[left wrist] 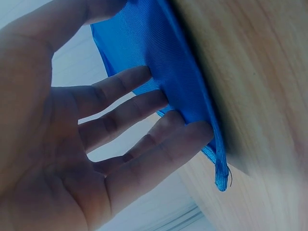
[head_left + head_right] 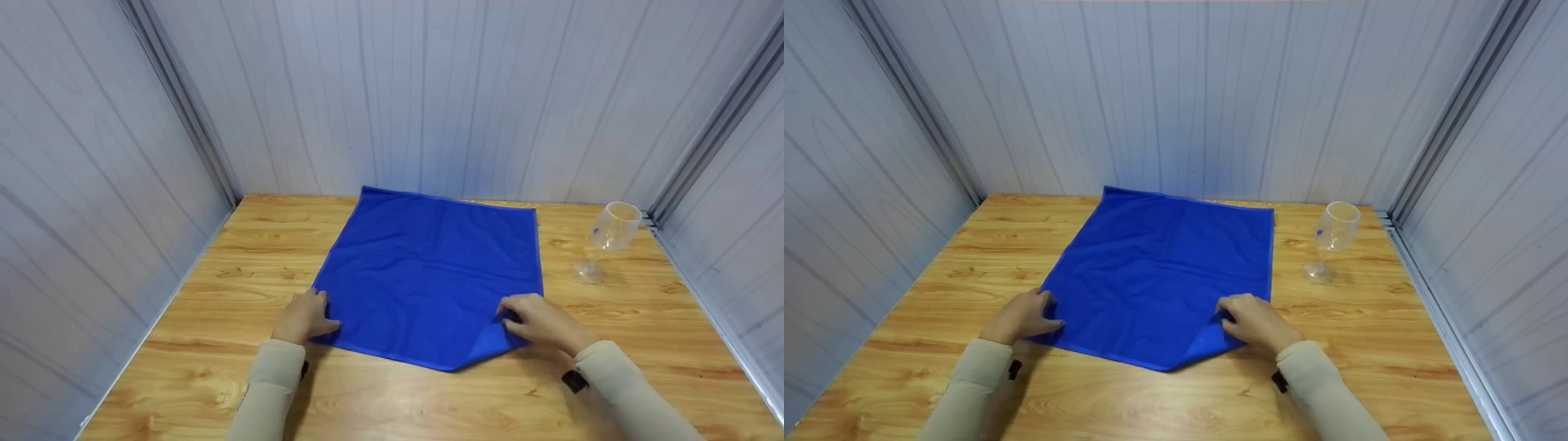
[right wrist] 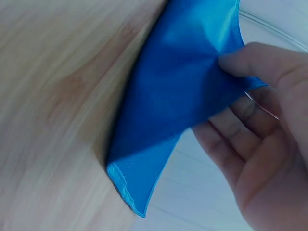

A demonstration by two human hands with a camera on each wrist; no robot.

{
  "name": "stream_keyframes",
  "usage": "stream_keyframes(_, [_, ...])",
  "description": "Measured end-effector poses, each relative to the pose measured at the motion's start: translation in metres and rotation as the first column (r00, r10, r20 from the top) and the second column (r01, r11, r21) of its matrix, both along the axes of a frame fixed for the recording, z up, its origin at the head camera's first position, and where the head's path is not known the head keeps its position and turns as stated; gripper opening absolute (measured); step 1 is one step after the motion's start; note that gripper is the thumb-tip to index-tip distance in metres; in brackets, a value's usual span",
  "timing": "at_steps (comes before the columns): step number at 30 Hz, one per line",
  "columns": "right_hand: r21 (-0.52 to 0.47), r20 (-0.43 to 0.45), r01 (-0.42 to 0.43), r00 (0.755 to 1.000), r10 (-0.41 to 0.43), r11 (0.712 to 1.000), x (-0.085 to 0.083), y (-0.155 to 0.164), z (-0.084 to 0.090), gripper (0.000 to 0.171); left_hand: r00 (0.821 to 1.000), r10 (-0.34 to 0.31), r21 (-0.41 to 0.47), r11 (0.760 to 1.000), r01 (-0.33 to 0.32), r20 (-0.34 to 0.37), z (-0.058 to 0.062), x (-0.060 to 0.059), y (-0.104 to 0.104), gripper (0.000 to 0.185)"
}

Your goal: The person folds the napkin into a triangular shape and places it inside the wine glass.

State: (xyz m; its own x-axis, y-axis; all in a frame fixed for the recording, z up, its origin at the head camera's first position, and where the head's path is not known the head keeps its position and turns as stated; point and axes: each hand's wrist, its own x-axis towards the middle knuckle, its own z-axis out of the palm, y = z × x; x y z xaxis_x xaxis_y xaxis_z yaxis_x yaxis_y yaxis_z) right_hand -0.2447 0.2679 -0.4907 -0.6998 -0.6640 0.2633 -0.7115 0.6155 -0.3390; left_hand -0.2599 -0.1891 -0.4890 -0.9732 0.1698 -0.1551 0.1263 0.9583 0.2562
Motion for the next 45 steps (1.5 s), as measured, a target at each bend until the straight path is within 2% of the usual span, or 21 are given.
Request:
stream_keyframes(5, [-0.007,-0.052,0.029,0.998,-0.029,1.0,-0.012,-0.004,-0.005,0.011,1.0,0.009,0.003,1.0,-0.009,0.006,-0.001,-0.001,0.001,0.06])
stream_keyframes(16, [0.055,0.0,0.132,0.991,-0.132,0.99,-0.036,-0.021,-0.007,0.019,1.0,0.008,-0.007,1.0,-0.008,-0.003,0.001,-0.001,-0.001,0.06])
stream_keyframes(21, [0.072,-0.022,0.122,0.992,-0.121,0.99,-0.05,-0.025,-0.013,0.022,1.0,0.006,-0.012,1.0,-0.006,-0.004,0.0,-0.002,0.0,0.06])
stream_keyframes(26, [0.078,-0.042,0.106,0.994,-0.103,0.991,-0.06,-0.026,-0.018,0.026,1.0,0.011,-0.007,1.0,-0.011,0.015,0.0,-0.002,0.001,0.069])
stream_keyframes(31, [0.087,-0.025,0.107,0.994,-0.105,0.99,-0.067,-0.029,-0.019,0.029,0.998,0.025,-0.008,1.0,-0.024,0.052,0.0,-0.003,0.0,0.072])
stream_keyframes(35, [0.096,-0.01,0.106,0.994,-0.106,0.99,-0.071,-0.032,-0.019,0.03,0.999,0.028,-0.011,1.0,-0.028,0.037,0.0,-0.003,0.0,0.069])
stream_keyframes(42, [0.121,0.068,0.113,0.99,-0.122,0.986,-0.076,-0.031,-0.026,0.032,0.999,0.03,-0.011,1.0,-0.029,0.031,0.0,-0.001,0.003,0.066])
stream_keyframes(45, [0.13,0.07,0.109,0.99,-0.119,0.985,-0.077,-0.03,-0.028,0.032,0.999,0.032,-0.014,0.999,-0.031,0.032,0.001,-0.001,0.004,0.067])
